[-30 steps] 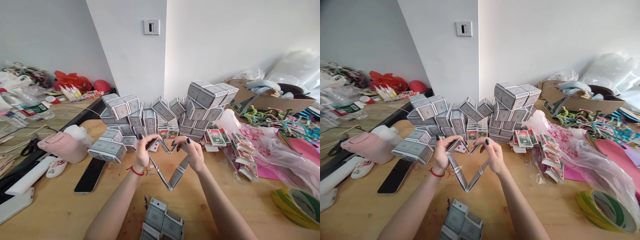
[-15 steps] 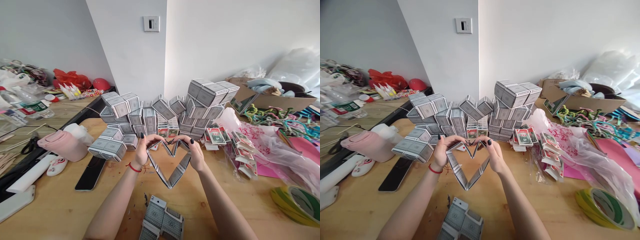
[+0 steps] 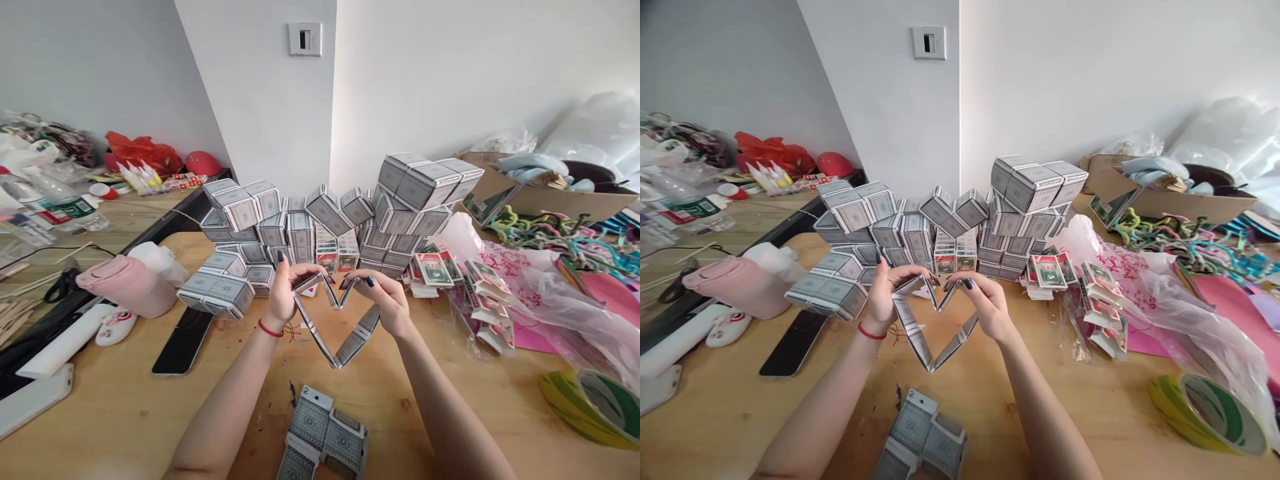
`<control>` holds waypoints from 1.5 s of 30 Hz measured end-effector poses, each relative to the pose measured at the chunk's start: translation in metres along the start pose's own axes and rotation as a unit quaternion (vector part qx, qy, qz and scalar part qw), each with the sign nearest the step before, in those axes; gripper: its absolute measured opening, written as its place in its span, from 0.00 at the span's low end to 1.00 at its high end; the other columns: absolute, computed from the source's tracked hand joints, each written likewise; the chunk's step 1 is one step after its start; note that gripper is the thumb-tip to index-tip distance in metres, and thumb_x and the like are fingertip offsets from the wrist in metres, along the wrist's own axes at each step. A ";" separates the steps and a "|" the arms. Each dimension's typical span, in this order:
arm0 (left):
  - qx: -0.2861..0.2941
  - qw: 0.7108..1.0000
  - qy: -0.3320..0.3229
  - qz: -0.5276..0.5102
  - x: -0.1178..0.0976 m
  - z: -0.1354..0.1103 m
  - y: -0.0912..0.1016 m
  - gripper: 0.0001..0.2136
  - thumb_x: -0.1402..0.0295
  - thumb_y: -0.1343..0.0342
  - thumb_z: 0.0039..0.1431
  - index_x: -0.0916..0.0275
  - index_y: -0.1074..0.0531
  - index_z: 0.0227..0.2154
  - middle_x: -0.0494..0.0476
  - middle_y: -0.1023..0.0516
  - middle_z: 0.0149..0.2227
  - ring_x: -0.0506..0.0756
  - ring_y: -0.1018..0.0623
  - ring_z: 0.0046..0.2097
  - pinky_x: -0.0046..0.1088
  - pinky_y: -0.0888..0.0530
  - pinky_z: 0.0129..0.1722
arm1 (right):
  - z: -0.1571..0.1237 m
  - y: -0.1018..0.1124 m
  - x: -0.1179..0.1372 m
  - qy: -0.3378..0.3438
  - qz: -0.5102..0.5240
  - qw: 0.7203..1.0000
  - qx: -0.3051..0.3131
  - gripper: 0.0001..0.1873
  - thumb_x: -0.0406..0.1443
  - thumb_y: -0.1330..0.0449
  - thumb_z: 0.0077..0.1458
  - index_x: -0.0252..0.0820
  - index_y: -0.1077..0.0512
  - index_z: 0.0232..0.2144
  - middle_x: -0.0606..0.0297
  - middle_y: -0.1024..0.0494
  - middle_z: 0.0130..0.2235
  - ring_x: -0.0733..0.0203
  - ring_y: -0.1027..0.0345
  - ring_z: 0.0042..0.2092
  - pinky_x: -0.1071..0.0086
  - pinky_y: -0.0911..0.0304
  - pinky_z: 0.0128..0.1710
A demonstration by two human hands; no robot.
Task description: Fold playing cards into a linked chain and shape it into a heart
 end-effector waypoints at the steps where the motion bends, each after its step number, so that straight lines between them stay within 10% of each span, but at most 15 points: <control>1: -0.004 1.000 0.002 -0.005 0.001 0.001 0.001 0.32 0.49 0.69 0.55 0.69 0.25 0.28 0.63 0.23 0.30 0.58 0.25 0.38 0.34 0.33 0.42 | 0.000 0.000 -0.001 -0.002 0.002 1.000 0.000 0.18 0.46 0.52 0.54 0.41 0.28 0.35 0.60 0.25 0.34 0.54 0.33 0.40 0.62 0.40 0.44; 11: -0.065 0.995 0.069 0.009 0.025 0.010 0.012 0.28 0.49 0.62 0.53 0.69 0.25 0.27 0.64 0.23 0.29 0.55 0.25 0.31 0.27 0.31 0.26 | 0.001 0.005 -0.020 -0.028 0.007 1.000 -0.012 0.18 0.46 0.49 0.53 0.41 0.27 0.35 0.60 0.25 0.35 0.56 0.32 0.39 0.63 0.39 0.41; 26: 0.009 0.997 0.067 0.026 0.034 0.004 0.007 0.34 0.45 0.69 0.52 0.70 0.26 0.24 0.64 0.24 0.27 0.57 0.25 0.34 0.32 0.31 0.36 | -0.002 0.002 -0.025 -0.049 0.000 0.998 0.029 0.27 0.51 0.57 0.54 0.38 0.26 0.29 0.59 0.25 0.30 0.54 0.31 0.38 0.62 0.39 0.41; 33: 0.083 0.981 0.085 0.157 0.040 0.014 0.018 0.17 0.59 0.53 0.52 0.68 0.26 0.27 0.58 0.24 0.30 0.55 0.27 0.35 0.30 0.34 0.38 | -0.001 0.002 -0.049 -0.088 0.034 0.993 0.071 0.26 0.50 0.55 0.54 0.36 0.27 0.32 0.58 0.24 0.32 0.55 0.31 0.37 0.62 0.38 0.40; 45: 0.149 0.933 0.099 0.313 0.070 0.018 0.039 0.11 0.63 0.46 0.47 0.65 0.28 0.32 0.57 0.26 0.34 0.52 0.28 0.36 0.28 0.33 0.37 | 0.000 0.005 -0.081 -0.127 -0.259 0.952 0.101 0.17 0.41 0.45 0.49 0.41 0.29 0.40 0.59 0.25 0.42 0.57 0.33 0.44 0.63 0.40 0.44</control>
Point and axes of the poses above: each hand's wrist, its own z-axis towards the middle knuckle, its own y-axis out of the back of the hand, x = y × z, the point moved 3 cm from there along z, towards the middle knuckle
